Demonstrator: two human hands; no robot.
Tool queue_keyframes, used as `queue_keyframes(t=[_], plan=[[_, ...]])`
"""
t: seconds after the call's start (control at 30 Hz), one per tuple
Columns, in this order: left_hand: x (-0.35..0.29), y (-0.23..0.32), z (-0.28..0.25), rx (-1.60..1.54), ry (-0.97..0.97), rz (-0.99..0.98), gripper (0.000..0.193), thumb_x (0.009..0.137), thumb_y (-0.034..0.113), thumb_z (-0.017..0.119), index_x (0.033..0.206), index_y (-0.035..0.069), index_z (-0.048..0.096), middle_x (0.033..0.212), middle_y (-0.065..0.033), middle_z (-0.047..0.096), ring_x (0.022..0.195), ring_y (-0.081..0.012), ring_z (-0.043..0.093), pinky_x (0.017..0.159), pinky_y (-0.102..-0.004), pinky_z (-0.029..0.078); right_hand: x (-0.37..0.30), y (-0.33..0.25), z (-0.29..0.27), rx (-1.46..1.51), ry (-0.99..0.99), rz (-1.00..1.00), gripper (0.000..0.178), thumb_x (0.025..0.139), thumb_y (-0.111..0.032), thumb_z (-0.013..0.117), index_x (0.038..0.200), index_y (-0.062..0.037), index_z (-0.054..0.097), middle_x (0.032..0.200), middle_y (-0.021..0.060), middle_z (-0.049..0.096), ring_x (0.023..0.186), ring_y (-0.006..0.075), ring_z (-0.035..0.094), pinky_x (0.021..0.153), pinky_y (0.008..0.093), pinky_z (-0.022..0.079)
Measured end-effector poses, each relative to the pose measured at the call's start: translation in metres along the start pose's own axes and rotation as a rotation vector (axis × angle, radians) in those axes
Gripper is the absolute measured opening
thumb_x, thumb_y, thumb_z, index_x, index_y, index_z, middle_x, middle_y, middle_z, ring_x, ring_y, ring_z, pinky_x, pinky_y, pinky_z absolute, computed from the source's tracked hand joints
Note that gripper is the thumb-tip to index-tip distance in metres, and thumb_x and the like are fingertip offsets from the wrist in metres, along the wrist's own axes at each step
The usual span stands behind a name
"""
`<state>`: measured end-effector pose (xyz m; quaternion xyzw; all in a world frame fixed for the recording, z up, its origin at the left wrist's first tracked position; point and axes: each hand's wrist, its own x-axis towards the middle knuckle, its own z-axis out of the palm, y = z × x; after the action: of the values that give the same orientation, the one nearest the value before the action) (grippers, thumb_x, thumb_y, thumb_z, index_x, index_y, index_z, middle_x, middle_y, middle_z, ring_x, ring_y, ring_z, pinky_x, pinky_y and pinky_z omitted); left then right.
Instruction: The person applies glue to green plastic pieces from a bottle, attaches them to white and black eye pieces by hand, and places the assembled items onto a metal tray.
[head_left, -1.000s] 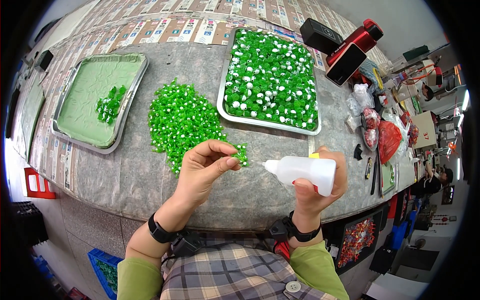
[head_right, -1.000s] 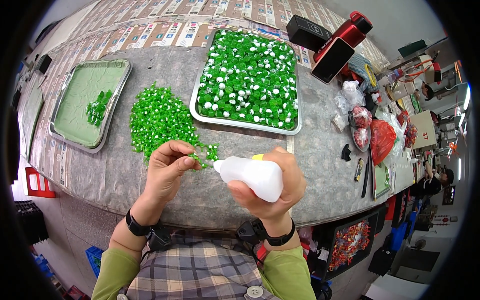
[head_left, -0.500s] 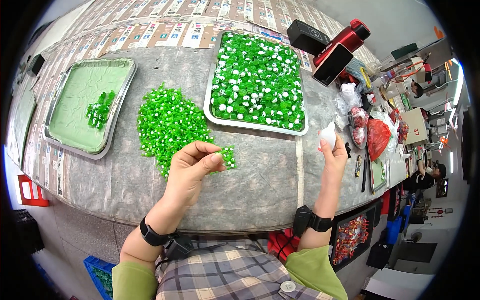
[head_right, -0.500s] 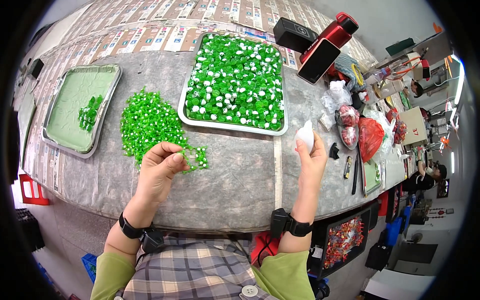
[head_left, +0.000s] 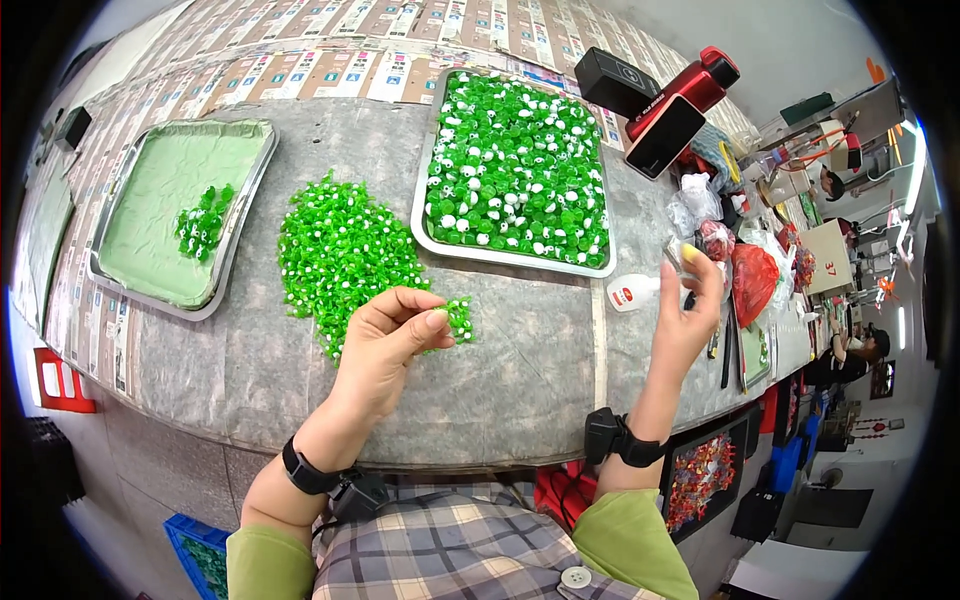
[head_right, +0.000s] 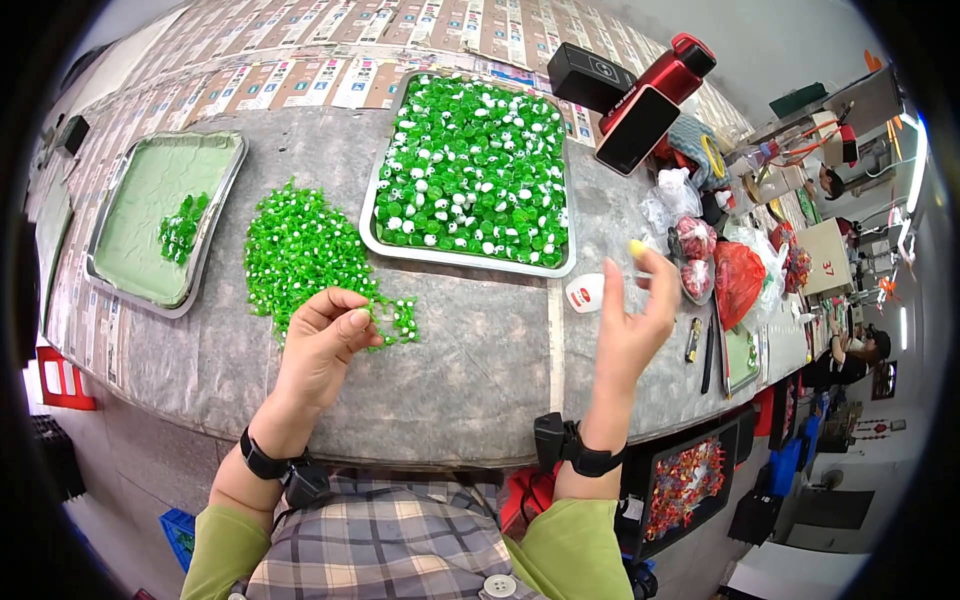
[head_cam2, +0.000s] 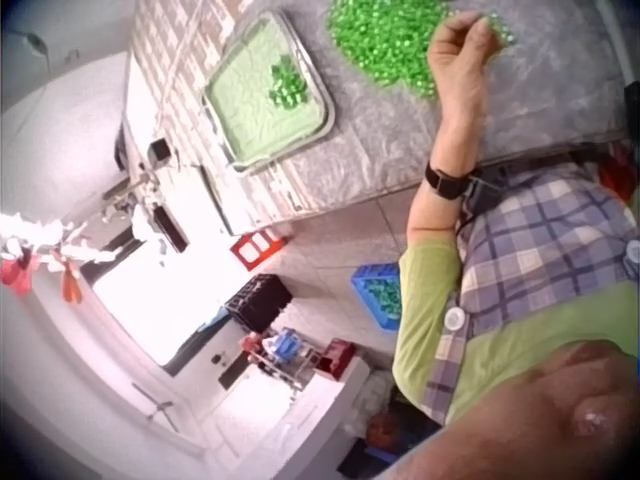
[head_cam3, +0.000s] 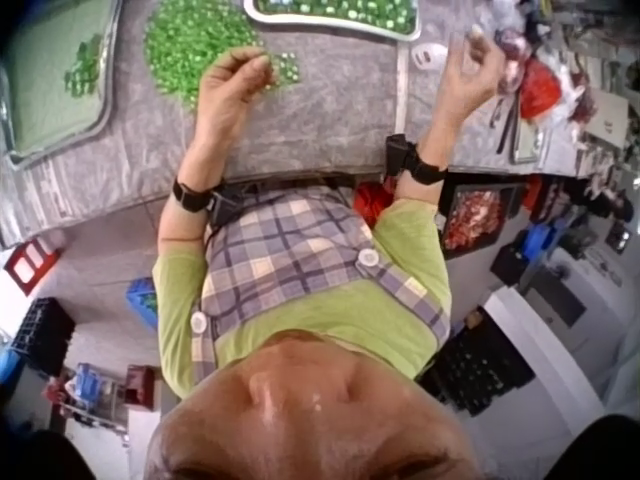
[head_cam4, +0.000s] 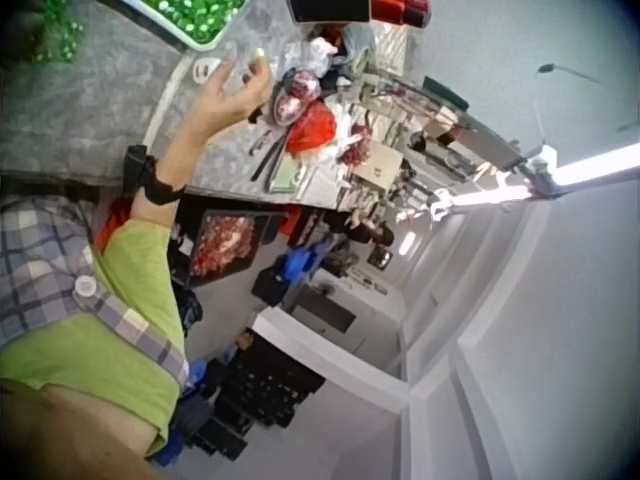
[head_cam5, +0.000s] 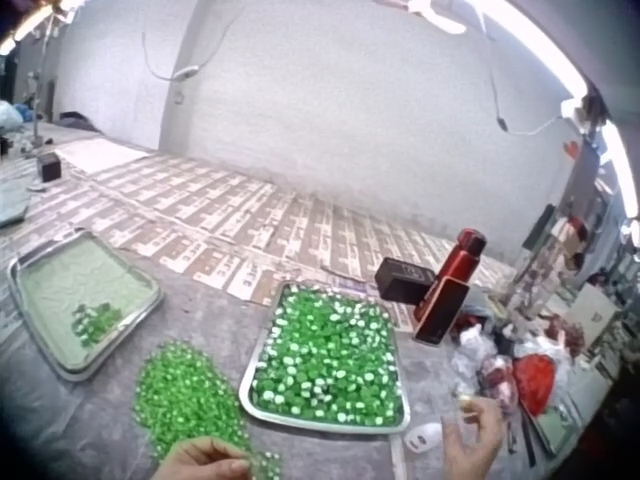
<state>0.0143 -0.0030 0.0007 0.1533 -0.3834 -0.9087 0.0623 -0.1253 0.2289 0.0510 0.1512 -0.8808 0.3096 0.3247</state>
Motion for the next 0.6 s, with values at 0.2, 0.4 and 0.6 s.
queue_keyframes(t=[0.2, 0.4, 0.6], plan=[[0.002, 0.002, 0.001, -0.011, 0.023, 0.027, 0.012, 0.076, 0.009, 0.059, 0.086, 0.002, 0.055, 0.075, -0.0029, 0.057, 0.067, -0.0099, 0.055, 0.064, -0.025, 0.048, 0.017, -0.047, 0.089, 0.332, -0.634, -0.022, 0.023, 0.068, -0.018, 0.065, 0.081, -0.0012, 0.058, 0.071, 0.0071, 0.057, 0.059, 0.0161, 0.053, 0.055, 0.0264, 0.041], [0.003, 0.002, 0.0, -0.022, 0.031, 0.028, 0.012, 0.076, 0.009, 0.059, 0.086, 0.003, 0.055, 0.075, -0.0029, 0.057, 0.067, -0.0101, 0.055, 0.065, -0.0251, 0.048, 0.012, -0.054, 0.119, 0.103, -0.634, -0.138, 0.024, 0.066, -0.02, 0.065, 0.079, -0.0032, 0.056, 0.067, 0.008, 0.054, 0.062, 0.0221, 0.053, 0.057, 0.0333, 0.041], [-0.002, 0.005, -0.004, -0.071, -0.022, 0.0, 0.013, 0.076, 0.01, 0.059, 0.087, 0.003, 0.055, 0.076, -0.0033, 0.058, 0.068, -0.0105, 0.056, 0.065, -0.0255, 0.048, -0.006, -0.076, 0.054, 0.688, -0.807, 0.152, 0.019, 0.07, -0.009, 0.063, 0.084, -0.0017, 0.053, 0.074, 0.0055, 0.059, 0.064, 0.0107, 0.057, 0.058, 0.0225, 0.044]])
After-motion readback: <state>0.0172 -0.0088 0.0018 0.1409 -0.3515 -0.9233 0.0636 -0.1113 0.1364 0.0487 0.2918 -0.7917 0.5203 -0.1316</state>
